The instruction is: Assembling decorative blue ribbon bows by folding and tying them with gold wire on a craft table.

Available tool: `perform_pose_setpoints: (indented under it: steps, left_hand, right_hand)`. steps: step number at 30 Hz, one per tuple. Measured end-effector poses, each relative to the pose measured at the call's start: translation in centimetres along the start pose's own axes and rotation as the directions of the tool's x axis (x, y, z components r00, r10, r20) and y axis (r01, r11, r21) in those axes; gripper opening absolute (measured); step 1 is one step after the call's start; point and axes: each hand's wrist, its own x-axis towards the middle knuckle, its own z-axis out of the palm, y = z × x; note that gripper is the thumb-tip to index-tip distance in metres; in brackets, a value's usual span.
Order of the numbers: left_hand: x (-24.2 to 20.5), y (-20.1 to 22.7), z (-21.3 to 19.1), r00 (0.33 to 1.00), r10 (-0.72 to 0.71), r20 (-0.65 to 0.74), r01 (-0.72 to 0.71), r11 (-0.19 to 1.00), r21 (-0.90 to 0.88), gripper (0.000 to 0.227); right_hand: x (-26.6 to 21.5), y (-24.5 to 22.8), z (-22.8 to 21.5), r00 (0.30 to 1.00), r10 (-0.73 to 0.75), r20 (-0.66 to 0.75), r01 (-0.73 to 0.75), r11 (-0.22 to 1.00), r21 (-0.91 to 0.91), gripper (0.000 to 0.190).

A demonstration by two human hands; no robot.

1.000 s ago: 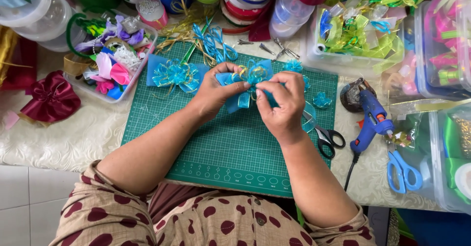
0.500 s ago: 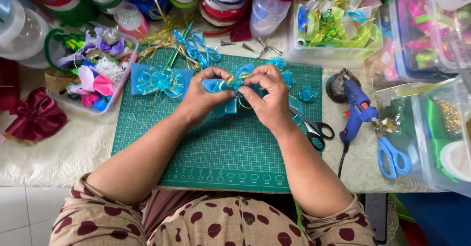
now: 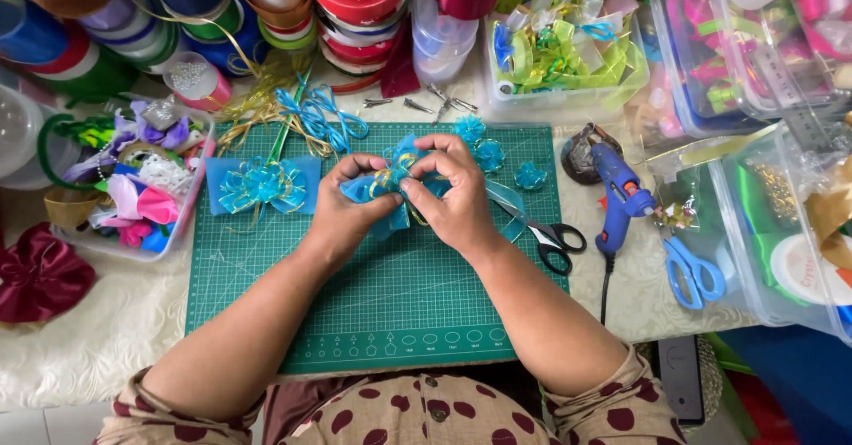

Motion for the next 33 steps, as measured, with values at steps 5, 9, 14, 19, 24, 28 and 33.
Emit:
perform_pose_setpoints:
  steps: [5,9,14,19,24,28,33]
  left_hand:
    - [-0.2,-1.1,0.3,1.000,0.028,-0.007,-0.028,1.000,-0.010,0.047]
    - [-0.4,-0.5,0.4,0.999,0.036,0.005,-0.035,0.999,-0.029,0.049]
    - [-0.7,0.4,0.2,0.997,0.066,0.030,-0.065,0.997,-0.035,0.050]
    - [-0.8,0.8,0.1,0.991,0.105,0.088,-0.101,0.994,-0.049,0.052]
    - [-0.4,0.8,0.3,0.992,0.107,0.073,-0.098,0.989,-0.114,0.058]
    - [-0.7,1.8,0.7,0.997,0.050,0.054,-0.040,0.985,-0.169,0.062]
    - [-0.6,2.3,0.4,0.997,0.031,0.064,-0.020,0.986,-0.165,0.060]
  right_hand:
    - [-0.1,0.1,0.2,1.000,0.020,0.007,-0.020,1.000,0.020,0.011]
    - [0.0,-0.1,0.2,1.000,0.016,-0.023,-0.015,0.999,0.048,0.014]
    - [-0.2,1.1,0.3,0.998,0.055,-0.040,-0.047,0.981,0.190,0.065]
    - [-0.7,2.4,0.4,0.987,0.145,0.063,-0.158,0.889,0.430,0.074]
    - [-1.0,1.9,1.1,0.983,0.182,-0.008,-0.158,0.873,0.461,0.059]
    - [-0.3,1.8,0.8,0.980,0.197,0.014,-0.180,0.860,0.478,0.050]
    - [1.0,-1.5,-2.3,0.971,0.208,0.122,-0.236,0.925,0.299,0.060]
